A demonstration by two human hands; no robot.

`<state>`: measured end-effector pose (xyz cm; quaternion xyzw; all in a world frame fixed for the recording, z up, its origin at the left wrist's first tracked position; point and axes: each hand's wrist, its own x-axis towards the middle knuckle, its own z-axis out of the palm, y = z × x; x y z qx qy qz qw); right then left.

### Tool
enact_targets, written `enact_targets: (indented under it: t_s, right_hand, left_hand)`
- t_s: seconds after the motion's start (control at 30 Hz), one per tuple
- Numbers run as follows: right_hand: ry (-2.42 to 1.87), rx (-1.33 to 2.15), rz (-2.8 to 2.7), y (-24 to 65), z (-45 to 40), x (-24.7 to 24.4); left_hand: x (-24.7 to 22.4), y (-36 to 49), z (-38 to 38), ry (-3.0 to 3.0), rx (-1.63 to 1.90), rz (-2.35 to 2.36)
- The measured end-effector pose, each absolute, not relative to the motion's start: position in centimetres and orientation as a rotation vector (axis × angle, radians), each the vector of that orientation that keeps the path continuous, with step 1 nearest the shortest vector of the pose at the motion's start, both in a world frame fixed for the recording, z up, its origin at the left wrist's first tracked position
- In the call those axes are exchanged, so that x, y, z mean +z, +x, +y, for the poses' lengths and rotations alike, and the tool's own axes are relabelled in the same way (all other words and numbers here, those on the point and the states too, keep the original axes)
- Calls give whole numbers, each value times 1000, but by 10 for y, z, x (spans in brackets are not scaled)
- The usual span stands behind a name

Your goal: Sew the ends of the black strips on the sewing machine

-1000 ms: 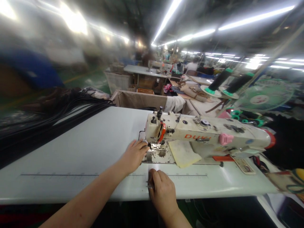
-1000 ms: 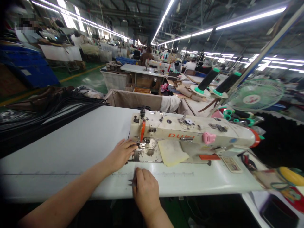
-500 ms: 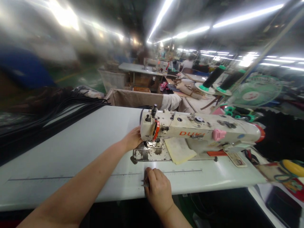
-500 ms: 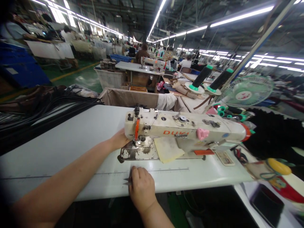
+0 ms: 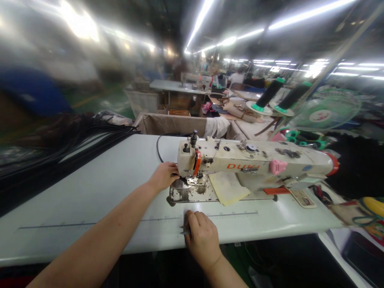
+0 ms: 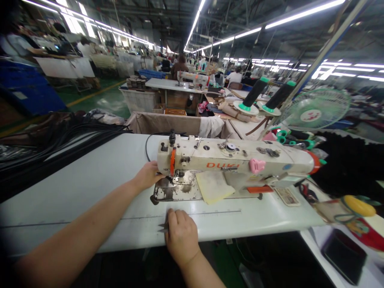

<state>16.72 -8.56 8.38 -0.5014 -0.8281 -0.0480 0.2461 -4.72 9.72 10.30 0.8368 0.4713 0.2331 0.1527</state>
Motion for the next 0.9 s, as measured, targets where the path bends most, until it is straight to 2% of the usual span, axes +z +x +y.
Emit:
enact_targets:
  t_s: [0.53,0.9]
  right_hand:
    - [-1383,-148,-2264,166,-86,82]
    - [-1378,-20,-2221,167,-85,81]
  left_hand:
    - [107,-41,56,2084,599,1598]
    - [105,7,0,1756,607,1706]
